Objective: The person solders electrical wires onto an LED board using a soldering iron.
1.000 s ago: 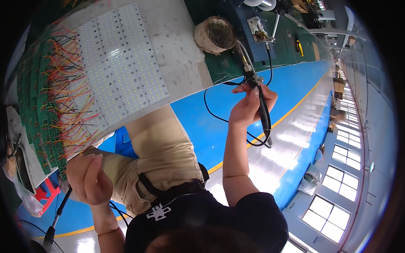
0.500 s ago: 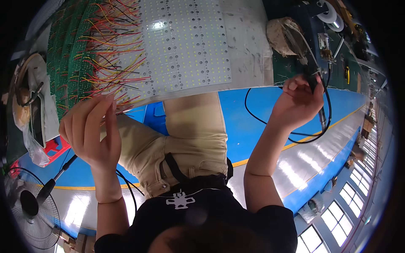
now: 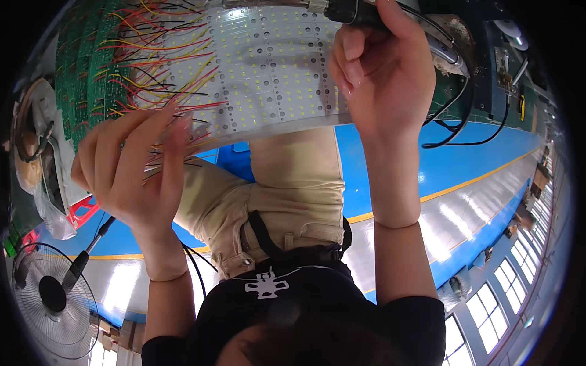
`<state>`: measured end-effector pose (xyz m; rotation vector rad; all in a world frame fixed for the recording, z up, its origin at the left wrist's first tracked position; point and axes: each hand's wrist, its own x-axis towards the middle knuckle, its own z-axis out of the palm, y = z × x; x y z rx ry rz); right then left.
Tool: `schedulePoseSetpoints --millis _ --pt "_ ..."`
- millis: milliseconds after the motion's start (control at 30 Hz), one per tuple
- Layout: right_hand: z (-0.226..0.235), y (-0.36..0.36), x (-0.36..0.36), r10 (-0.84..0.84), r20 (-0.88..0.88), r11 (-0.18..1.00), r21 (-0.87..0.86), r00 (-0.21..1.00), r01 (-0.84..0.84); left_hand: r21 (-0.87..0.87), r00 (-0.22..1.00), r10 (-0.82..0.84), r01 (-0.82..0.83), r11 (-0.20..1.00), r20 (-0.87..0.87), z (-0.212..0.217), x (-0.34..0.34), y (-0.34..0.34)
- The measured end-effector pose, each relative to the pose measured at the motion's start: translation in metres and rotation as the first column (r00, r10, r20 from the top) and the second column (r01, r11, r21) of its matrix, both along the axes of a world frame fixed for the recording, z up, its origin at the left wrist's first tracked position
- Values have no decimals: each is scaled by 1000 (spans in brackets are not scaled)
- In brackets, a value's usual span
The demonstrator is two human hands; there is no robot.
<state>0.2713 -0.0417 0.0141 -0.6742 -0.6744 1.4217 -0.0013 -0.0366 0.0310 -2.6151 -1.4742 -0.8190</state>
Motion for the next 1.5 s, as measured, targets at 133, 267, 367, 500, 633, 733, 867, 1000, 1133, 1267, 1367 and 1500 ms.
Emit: schedulePoseSetpoints --millis 133,267,367,500,633,733,867,1000,1133,1267,1367,1500 --pt "-4 -8 0 -151 235 984 -60 960 170 13 991 58 -60 998 120 1 -9 3" --pt "-15 -11 0 -298 403 933 -70 865 354 -86 999 -33 34 996 14 4 1 3" --pt "-17 -11 -4 -287 473 941 -23 833 337 -5 995 -97 97 995 13 -14 10 5" --pt "-21 -18 -9 -298 470 945 22 831 326 -41 994 -104 103 994 -20 -16 15 8" --pt "-22 -19 -8 -240 365 967 10 900 254 -30 996 -88 88 996 0 -19 15 9" --pt "-19 -17 -9 -224 330 971 -5 917 239 -22 997 -73 73 997 -5 -19 16 9" --pt "-15 -18 -12 -219 432 964 -45 875 263 -29 998 -52 50 998 -45 -18 17 8" --pt "-13 -12 -18 -269 409 957 7 872 291 -37 998 -62 61 997 -17 -22 18 9" --pt "-13 -12 -16 -229 403 971 35 886 235 -58 998 -58 59 997 10 -21 19 12" --pt "-13 -13 -17 -233 443 965 -3 866 261 -159 998 -61 62 985 14 -17 21 14" --pt "-13 -12 -17 -217 460 969 -4 861 247 -156 997 -81 81 984 5 -14 21 17" --pt "-14 -12 -16 -227 395 972 31 890 234 -114 991 -131 132 985 17 -11 26 22"
